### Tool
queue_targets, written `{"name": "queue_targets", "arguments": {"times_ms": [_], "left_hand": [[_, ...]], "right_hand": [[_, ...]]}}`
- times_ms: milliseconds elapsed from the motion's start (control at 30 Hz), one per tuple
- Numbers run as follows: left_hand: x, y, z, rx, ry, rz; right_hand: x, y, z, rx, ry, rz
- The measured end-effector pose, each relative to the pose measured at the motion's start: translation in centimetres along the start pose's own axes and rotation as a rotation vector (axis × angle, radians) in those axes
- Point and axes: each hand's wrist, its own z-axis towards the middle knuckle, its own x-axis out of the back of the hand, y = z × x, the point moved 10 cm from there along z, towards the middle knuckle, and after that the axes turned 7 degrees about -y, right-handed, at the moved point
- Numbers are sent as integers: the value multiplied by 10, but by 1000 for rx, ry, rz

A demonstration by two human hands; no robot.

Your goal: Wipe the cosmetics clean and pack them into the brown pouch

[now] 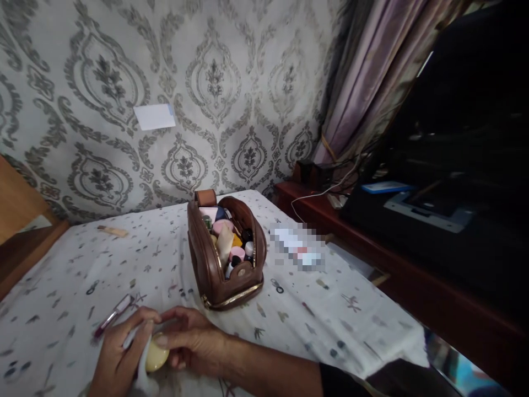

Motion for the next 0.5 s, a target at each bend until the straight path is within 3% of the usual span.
{"name": "queue_targets", "arguments": {"times_ms": [300, 400, 500], "left_hand": [[-6, 7, -8, -270, -187, 373], [-13, 2, -11, -321, -328, 470], [-11, -1, -9, -317, -370, 460]], "right_hand": [[12, -5, 3, 84, 57, 107], [11, -5, 4, 110, 36, 97], [10, -3, 8, 123, 10, 87]]}}
